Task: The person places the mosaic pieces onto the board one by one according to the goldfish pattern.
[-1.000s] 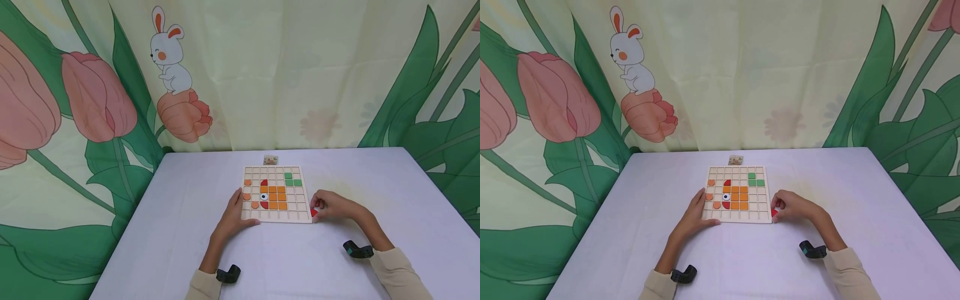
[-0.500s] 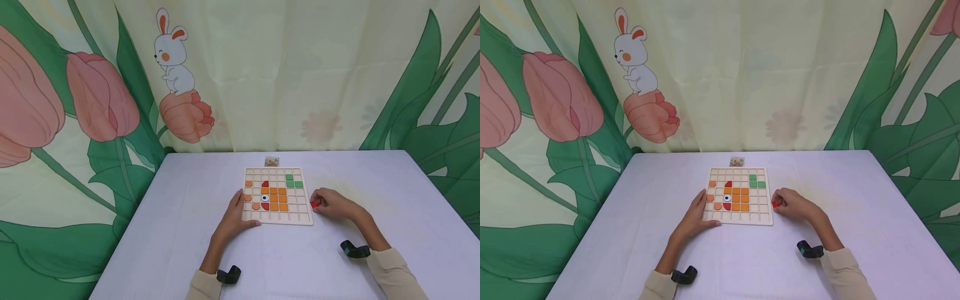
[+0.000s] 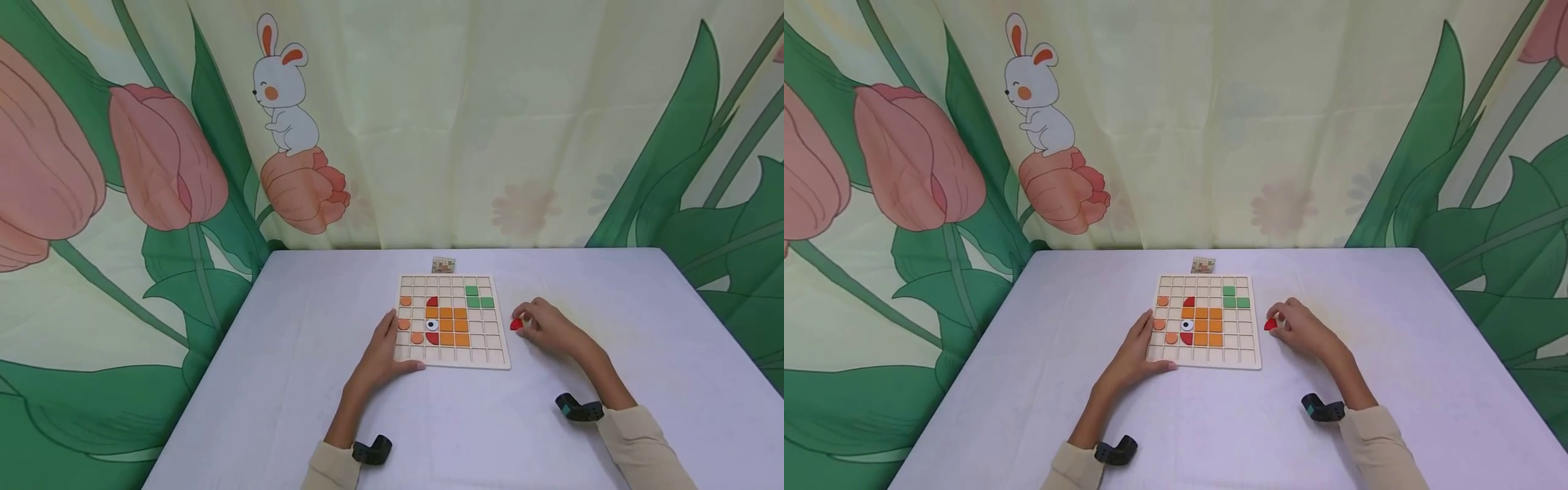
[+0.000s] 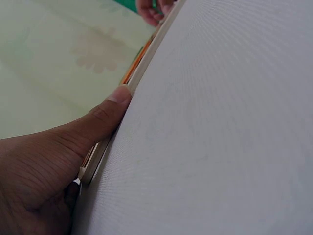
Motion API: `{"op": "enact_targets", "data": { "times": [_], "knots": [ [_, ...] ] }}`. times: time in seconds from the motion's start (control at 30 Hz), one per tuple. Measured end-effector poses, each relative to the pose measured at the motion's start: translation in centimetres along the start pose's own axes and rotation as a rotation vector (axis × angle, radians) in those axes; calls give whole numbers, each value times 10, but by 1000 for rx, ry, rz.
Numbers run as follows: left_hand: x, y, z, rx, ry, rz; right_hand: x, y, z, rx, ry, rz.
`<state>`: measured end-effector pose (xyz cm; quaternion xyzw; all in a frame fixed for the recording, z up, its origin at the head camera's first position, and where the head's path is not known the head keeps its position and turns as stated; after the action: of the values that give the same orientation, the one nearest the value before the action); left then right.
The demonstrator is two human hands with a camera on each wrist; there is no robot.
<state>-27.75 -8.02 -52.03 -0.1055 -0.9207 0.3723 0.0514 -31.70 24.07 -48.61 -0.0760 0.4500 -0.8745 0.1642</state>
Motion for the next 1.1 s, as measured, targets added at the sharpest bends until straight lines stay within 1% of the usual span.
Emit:
{"op": "enact_targets", "data": {
  "times": [0.1, 0.2, 0.33, 0.4, 0.47, 0.53, 0.67, 0.73, 0.8, 0.9, 0.97, 1.1],
  "knots": [
    [0, 1, 1, 1, 2, -3, -1, -1, 3, -32, -57, -15],
    [1, 0, 1, -3, 3, -1, -2, -5, 6, -16, -84, -45],
    [1, 0, 2, -4, 9, 4, -2, -8, 1, 42, -27, -67],
    [1, 1, 2, -2, 9, 5, -2, -6, -2, 41, 0, -56],
    [1, 1, 3, 1, 8, 4, -1, -4, -3, 18, -4, -43],
    [1, 2, 4, 0, 5, 2, -2, -3, -2, -7, -32, -37],
    [2, 3, 4, -5, 3, -4, -2, -4, 1, -21, -66, -54],
    [2, 3, 5, -6, -6, -2, -2, -3, 0, -8, -41, -57],
    [2, 3, 6, -4, -10, 2, -2, -1, -3, 3, 3, -61],
    [2, 3, 5, -5, -9, 2, -2, 2, -3, -8, 41, -70],
    [1, 2, 5, -3, -3, 1, -2, 3, -1, -22, 37, -81],
    [1, 2, 5, 9, -23, 6, -2, 4, 3, -61, 11, -92]
  ]
}}
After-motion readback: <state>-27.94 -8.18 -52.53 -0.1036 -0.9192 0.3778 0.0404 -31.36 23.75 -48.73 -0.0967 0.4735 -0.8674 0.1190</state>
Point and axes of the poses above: each hand's wrist, its own x-axis towards the middle knuckle, its own y-axis out of the palm, z = x × y, the point moved 7 cm from there along x, towards the middle knuckle, and after that the axes turned 1 degree about x, right-handed, at the moved point
